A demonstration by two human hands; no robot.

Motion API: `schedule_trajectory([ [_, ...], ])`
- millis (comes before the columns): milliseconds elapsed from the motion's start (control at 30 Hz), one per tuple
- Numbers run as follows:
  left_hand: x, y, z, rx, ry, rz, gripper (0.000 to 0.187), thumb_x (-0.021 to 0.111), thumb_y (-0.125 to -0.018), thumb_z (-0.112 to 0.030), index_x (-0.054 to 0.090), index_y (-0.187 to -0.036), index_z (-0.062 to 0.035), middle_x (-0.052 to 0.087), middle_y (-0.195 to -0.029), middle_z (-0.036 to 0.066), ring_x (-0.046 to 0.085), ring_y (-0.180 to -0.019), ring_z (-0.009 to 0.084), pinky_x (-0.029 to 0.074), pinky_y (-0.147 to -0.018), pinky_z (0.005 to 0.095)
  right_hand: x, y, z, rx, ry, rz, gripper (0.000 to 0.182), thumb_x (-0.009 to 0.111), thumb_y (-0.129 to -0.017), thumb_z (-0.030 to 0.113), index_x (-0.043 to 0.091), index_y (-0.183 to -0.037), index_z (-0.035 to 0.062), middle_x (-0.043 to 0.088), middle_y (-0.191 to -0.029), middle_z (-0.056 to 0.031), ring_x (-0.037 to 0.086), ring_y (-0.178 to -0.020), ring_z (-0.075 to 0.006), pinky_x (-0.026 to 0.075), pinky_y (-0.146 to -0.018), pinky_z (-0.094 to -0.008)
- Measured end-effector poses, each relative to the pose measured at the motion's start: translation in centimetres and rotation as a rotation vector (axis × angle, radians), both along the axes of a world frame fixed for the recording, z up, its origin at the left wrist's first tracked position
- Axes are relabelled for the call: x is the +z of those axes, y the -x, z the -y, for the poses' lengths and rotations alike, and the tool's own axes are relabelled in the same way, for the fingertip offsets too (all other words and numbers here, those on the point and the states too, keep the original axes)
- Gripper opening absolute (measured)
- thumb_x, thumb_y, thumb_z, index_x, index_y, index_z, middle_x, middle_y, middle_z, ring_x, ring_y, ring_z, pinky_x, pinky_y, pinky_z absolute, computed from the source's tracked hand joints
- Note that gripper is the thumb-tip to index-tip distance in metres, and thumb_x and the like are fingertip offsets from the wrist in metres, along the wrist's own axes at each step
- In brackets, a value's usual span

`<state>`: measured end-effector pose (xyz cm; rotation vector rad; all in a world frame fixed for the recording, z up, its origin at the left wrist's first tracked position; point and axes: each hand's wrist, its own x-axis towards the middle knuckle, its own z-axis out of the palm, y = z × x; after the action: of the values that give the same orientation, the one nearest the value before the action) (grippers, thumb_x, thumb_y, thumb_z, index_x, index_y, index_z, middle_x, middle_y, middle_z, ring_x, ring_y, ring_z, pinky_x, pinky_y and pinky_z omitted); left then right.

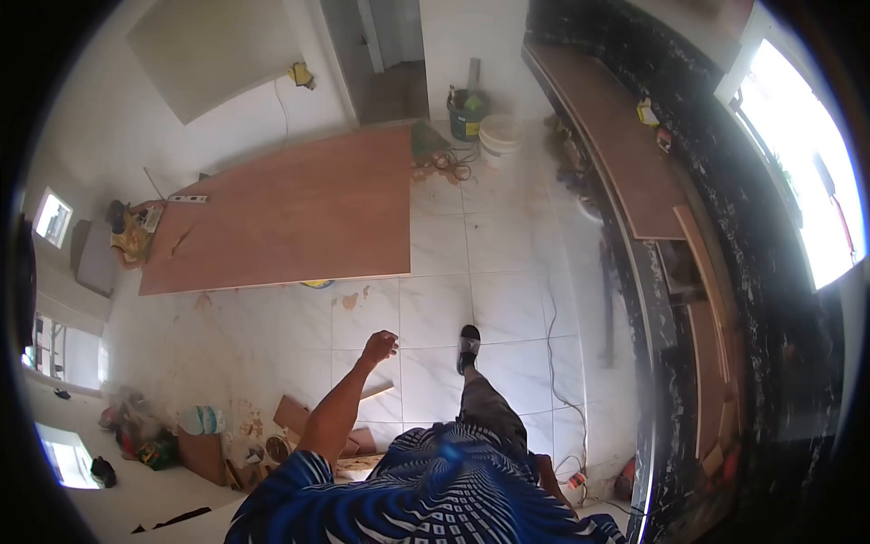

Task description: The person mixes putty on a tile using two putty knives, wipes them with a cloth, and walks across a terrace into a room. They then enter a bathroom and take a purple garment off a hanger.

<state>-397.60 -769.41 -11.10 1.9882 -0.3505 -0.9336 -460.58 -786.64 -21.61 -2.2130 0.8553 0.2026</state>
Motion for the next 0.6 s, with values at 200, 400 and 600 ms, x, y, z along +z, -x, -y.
schedule_trajectory([
  [200,-0.7,-8.2,5.2,0.366,-0.077,-0.385,0.025,0.052,-0.095,-0.022,0.063,-0.111,-0.005,0.07,-0.085,0.012,0.068,-0.067,0.0198,0.05,-0.051,0.0286,-0.2,-17.8,16.9,0.192,0.053,-0.132,0.018,0.062,-0.082,0.017,0.055,-0.067,0.0091,0.055,-0.058,-0.0081,0.056,-0.054,-0.0235,0.041,-0.048,-0.0418],
  [400,-1.1,-11.3,5.1,0.599,-0.159,-0.575,0.032,0.05,-0.097,-0.025,0.056,-0.123,-0.0082,0.07,-0.102,0.015,0.069,-0.084,0.0238,0.053,-0.067,0.0369,8.2,-45.6,41.0,-0.579,-1.17,0.262,0.011,0.06,-0.092,0.011,0.054,-0.082,0.0081,0.056,-0.071,-0.0052,0.061,-0.065,-0.0196,0.052,-0.057,-0.0334],
  [600,-5.6,-15.5,10.8,0.691,-0.247,-0.777,0.02,0.055,-0.092,-0.017,0.062,-0.107,-0.0062,0.065,-0.088,0.012,0.066,-0.079,0.0238,0.053,-0.059,0.0378,14.9,-75.3,58.0,-0.526,-0.636,0.232,0.023,0.06,-0.092,0.022,0.062,-0.106,0.0042,0.068,-0.091,-0.0105,0.069,-0.081,-0.0228,0.058,-0.065,-0.0356],
])
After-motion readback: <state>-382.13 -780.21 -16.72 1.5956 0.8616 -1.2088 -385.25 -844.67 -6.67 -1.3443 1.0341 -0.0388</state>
